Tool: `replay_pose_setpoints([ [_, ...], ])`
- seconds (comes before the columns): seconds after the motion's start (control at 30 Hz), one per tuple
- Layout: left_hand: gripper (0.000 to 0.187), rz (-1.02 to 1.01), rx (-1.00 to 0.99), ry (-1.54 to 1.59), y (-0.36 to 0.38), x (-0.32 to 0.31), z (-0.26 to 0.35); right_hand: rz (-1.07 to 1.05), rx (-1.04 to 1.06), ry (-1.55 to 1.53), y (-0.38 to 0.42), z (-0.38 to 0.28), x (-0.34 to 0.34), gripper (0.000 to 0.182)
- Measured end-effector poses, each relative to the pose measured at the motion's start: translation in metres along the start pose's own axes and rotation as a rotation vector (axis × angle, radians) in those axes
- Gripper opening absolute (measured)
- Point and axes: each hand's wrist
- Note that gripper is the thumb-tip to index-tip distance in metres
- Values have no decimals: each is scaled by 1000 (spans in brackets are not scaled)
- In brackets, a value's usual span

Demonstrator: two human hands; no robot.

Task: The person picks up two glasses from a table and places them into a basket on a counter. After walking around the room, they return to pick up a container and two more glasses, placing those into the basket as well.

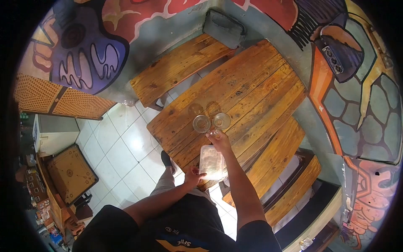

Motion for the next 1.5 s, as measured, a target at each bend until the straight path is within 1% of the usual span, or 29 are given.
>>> replay_pose_setpoints([
  [0.03, 46, 0, -1, 1, -1, 2, 3, 0, 1, 1, 0, 2, 0, 23],
  [0.1, 45, -122, 174, -217, -3, 7, 7, 10, 28, 26, -2, 6, 1, 20],
  [0.13, 45, -122, 175, -216, -4, 6, 6, 10, 28, 27, -3, 9, 3, 20],
  [0.2, 41, -82, 126, -229, -4, 5, 6, -39, -104, 21, -5, 13, 6, 26],
  [0.23, 41, -81, 127, -228, -5, 5, 5, -39, -104, 21, -5, 15, 6, 26],
  [0.3, 37, -146, 135, -232, -8, 5, 7, -59, -22, 7, -6, 17, 7, 25],
  [0.43, 34, -146, 96, -303, -9, 5, 3, -68, -27, -9, -7, 15, 6, 24],
  [0.5, 32, -123, 0, -225, -10, 3, 0, -62, -42, 25, -6, 13, 7, 24],
  [0.53, 32, -122, -1, -224, -11, 3, 1, -63, -40, 26, -7, 14, 6, 24],
  [0.6, 33, -160, 143, -113, -12, 4, 7, -16, -4, 34, -8, 15, 3, 20],
  [0.63, 33, -160, 143, -113, -12, 5, 12, -16, -4, 34, -7, 14, 3, 20],
  [0.7, 35, -224, 281, 116, -10, 5, 19, 1, 22, 11, -5, 10, 3, 21],
  [0.73, 35, -225, 283, 116, -15, 5, 7, 2, 21, 12, -2, 4, 2, 21],
  [0.8, 34, -189, 66, -103, -23, 4, -10, -16, -33, -116, 1, -3, 1, 25],
  [0.83, 34, -189, 67, -103, -26, 2, -15, -17, -34, -116, 1, -4, 1, 25],
  [0.9, 47, -36, -139, 93, -27, -1, -17, -37, -133, 52, 0, -6, 1, 28],
  [0.93, 47, -35, -138, 93, -29, 4, -13, -38, -134, 52, 1, -6, 0, 28],
  [1.0, 57, -288, -18, -139, -38, 23, 1, -17, -85, 80, 2, -10, -3, 31],
  [1.03, 57, -285, -20, -141, -40, 30, 6, -19, -83, 77, 3, -15, -5, 31],
  [1.1, 65, -401, 114, -108, -42, 43, 15, 55, -56, 138, 5, -23, -7, 34],
  [1.2, 64, -400, 77, -185, -32, 64, 40, 2, -88, 77, 2, -8, -3, 39],
  [1.23, 63, -476, 46, -139, -40, 71, 29, 24, -151, 67, 0, -5, -5, 45],
  [1.27, 63, -464, 41, -136, -43, 78, 17, 13, -145, 66, 1, -2, -4, 45],
  [1.3, 64, -451, 82, -128, -41, 85, 23, 37, -119, 67, 4, -11, -6, 46],
  [1.33, 65, -436, 122, -117, -36, 93, 32, 58, -91, 69, 5, -18, -9, 47],
  [1.37, 66, -439, 115, -264, -23, 107, 72, 66, -100, 88, 4, -14, -9, 48],
  [1.4, 66, -422, 114, -256, -23, 118, 68, 48, -97, 89, 3, -5, -8, 48],
  [1.47, 57, -467, 204, -21, -22, 146, 51, 61, -229, 112, -3, 7, -9, 47],
  [1.5, 54, -452, 139, -104, -22, 163, 48, 24, -213, 120, 3, -12, -13, 48],
])
Point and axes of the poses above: each hand's wrist, its own y-axis away from the middle knuckle, its own x-axis out of the back of the hand, z = x × y, and after that the axes turned 5 degrees about z, right-handed
